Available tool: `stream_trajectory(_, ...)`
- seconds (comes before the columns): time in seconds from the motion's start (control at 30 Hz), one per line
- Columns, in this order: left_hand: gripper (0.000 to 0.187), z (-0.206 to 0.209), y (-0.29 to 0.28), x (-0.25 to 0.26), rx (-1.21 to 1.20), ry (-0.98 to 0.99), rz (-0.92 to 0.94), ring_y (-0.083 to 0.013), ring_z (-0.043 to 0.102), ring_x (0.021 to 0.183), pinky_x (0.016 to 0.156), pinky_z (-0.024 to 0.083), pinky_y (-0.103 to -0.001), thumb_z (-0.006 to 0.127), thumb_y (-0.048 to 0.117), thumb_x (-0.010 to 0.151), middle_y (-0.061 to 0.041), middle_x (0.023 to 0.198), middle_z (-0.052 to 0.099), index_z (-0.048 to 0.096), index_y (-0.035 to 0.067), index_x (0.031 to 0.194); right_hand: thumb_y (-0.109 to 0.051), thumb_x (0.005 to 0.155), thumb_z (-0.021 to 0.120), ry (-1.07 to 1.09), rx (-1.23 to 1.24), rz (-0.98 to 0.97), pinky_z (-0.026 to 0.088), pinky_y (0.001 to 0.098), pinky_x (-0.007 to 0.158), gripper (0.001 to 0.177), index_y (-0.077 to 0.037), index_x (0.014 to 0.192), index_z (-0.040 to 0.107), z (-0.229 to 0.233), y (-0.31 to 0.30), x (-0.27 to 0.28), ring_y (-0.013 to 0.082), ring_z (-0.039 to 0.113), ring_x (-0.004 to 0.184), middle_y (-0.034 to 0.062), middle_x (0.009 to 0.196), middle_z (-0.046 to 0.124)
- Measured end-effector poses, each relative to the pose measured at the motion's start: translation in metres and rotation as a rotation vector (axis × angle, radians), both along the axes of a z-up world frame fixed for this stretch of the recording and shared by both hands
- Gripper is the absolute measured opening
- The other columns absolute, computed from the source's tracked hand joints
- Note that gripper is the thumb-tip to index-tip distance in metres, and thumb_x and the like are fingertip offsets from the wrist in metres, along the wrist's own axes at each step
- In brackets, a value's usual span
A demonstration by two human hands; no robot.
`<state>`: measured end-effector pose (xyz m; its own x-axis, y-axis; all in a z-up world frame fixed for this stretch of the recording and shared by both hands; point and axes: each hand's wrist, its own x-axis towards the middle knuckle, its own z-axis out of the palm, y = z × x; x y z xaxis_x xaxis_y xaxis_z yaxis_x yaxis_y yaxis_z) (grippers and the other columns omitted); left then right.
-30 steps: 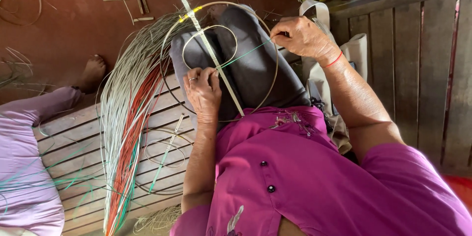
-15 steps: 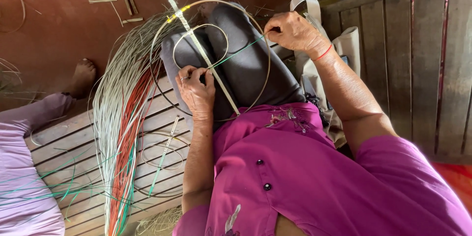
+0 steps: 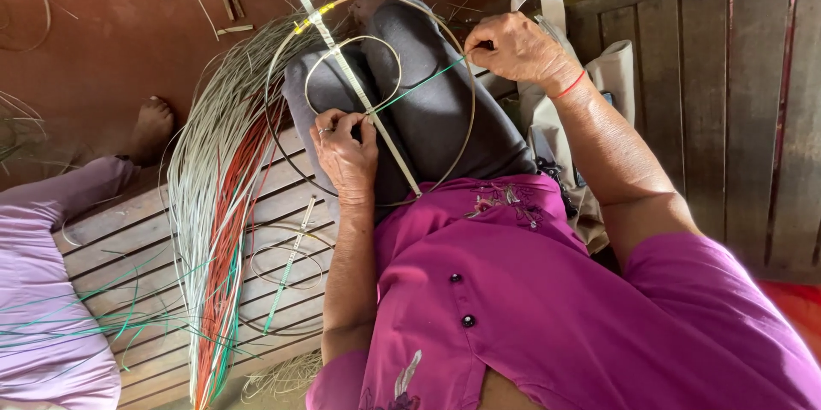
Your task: Weaving and tying thin wooden and plastic strips to assemble a circular frame for a craft project.
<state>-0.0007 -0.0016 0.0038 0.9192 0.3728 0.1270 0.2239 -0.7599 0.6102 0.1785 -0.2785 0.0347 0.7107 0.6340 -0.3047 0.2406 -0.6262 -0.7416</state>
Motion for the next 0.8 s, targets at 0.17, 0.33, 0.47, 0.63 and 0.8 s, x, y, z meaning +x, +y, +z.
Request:
stream_trajectory(0.17,0.005,0.021,0.008,0.001,-0.029,-0.096,-0.076,-0.0257,0.06,0.084,0.087,0.048,-0.045,0.079,0.008,0.084,-0.007,0.097,0.059,0.074,0.007,0.085,-0.005,0.086,0.055,-0.275,-0.063,0.003,0.052,0.0368,0.064,0.02,-0.01,0.089,0.075,0.031,0.009,-0.012,0.0222,0.068,0.077,0.0028,0.092,0.075)
stream_trajectory(0.33,0.009,0.041,0.052,-0.017,0.022,-0.162,-0.109,-0.0257,0.057,0.093,0.08,0.052,-0.04,0.081,0.01,0.09,-0.01,0.103,0.055,0.075,0.005,0.086,0.001,0.093,0.056,-0.536,0.001,0.114,0.051,0.0308,0.046,0.019,-0.009,0.087,0.07,0.047,0.046,-0.022,0.0177,0.066,0.064,0.0026,0.085,0.072)
stream_trajectory(0.47,0.008,0.001,0.115,-0.061,-0.034,0.005,0.022,-0.026,0.058,0.096,0.081,0.054,-0.041,0.079,0.013,0.09,-0.009,0.102,0.059,0.076,0.007,0.087,-0.016,0.09,0.064,-0.597,0.07,0.104,0.046,0.0311,0.047,0.015,-0.022,0.076,0.06,0.007,0.097,-0.045,0.0164,0.06,0.058,-0.0057,0.071,0.059)
stream_trajectory(0.63,0.01,-0.012,0.145,-0.088,-0.128,0.169,0.094,-0.0301,0.061,0.091,0.08,0.049,-0.041,0.084,0.015,0.086,-0.01,0.098,0.061,0.077,0.008,0.088,-0.024,0.082,0.071,-0.484,0.095,0.063,0.055,0.0365,0.068,0.017,-0.024,0.071,0.058,-0.058,0.128,-0.065,0.0221,0.067,0.075,-0.0043,0.077,0.059)
stream_trajectory(0.8,0.015,-0.002,0.144,-0.079,-0.413,0.393,0.18,-0.0256,0.062,0.092,0.082,0.048,-0.037,0.08,0.026,0.085,-0.01,0.105,0.062,0.079,0.011,0.09,-0.024,0.082,0.071,-0.536,0.031,0.094,0.051,0.035,0.076,0.016,-0.024,0.072,0.06,-0.069,0.129,-0.066,0.0188,0.066,0.08,-0.0068,0.08,0.059)
